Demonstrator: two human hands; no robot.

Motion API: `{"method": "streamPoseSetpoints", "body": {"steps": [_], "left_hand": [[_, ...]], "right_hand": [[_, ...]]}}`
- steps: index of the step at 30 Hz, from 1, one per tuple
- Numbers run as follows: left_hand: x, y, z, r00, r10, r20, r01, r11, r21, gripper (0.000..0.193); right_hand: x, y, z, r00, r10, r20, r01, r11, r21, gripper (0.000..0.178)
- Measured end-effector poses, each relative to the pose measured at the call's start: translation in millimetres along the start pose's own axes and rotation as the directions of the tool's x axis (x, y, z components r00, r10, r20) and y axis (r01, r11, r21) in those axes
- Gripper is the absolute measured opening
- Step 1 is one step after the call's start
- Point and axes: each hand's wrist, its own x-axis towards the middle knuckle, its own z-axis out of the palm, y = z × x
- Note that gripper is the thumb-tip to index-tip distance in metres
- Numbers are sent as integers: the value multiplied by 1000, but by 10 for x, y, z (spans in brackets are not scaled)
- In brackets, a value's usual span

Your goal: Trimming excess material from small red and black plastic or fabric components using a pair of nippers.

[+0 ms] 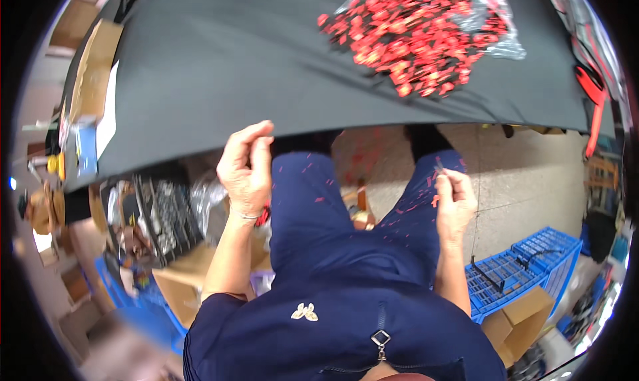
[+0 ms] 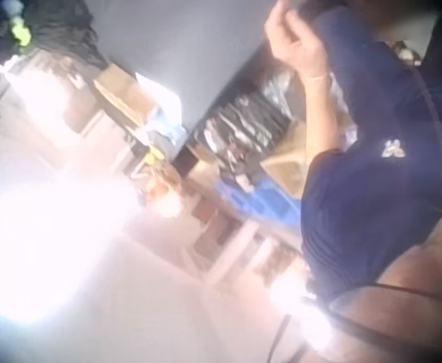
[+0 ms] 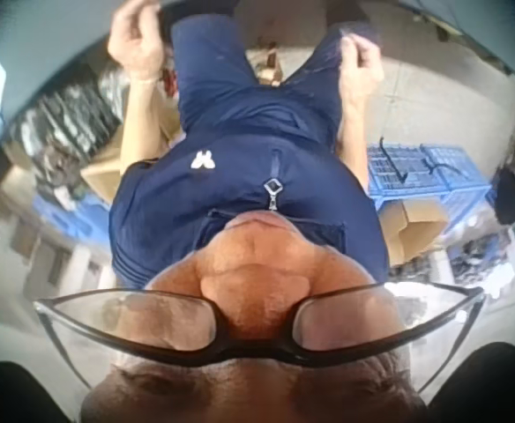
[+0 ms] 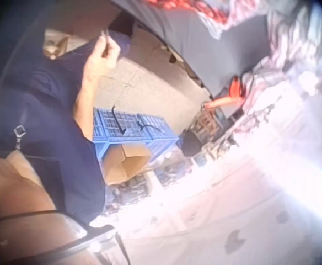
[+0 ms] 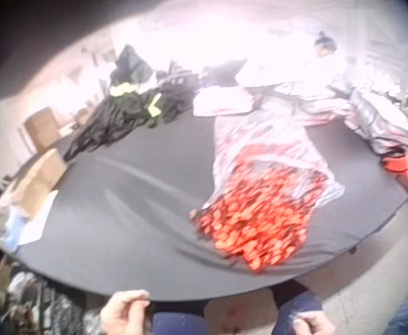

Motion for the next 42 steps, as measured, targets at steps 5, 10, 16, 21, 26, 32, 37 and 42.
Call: {"method": "streamPoseSetpoints", "body": {"steps": [5,10,16,21,26,32,37,42], "left_hand": [[806,129,1042,814,477,332,-555,807,201,24],[1069,-69,1410,645,490,586,-728,627,278,25],[1150,-208,1391,740,448,502,-626,732,270,18],[1164,-144,1328,711,435,553,-664,675,323,15],[1168,-261,1206,828,395,398,-483,863,147,22],[1032,-254,964,920,-27,390,69,993,-94,43],[1065,-282,855,961,69,269,-153,940,305,39],[1168,-240,850,945,-40,324,-144,840,523,14]], "right_hand": [[-7,-195,-52,1000,21,-8,-20,999,45,11],[-4,-100,-123,997,2,-79,3,997,73,11],[30,-45,-159,996,-29,-89,32,999,38,11],[99,-85,-126,999,-3,-44,7,997,75,10],[108,-79,-66,999,-5,-44,8,997,79,14],[134,-32,-52,999,-8,-37,11,998,62,12],[191,-49,-46,999,7,-47,-5,999,50,11],[172,-51,21,1000,25,0,-25,998,58,11]]}}
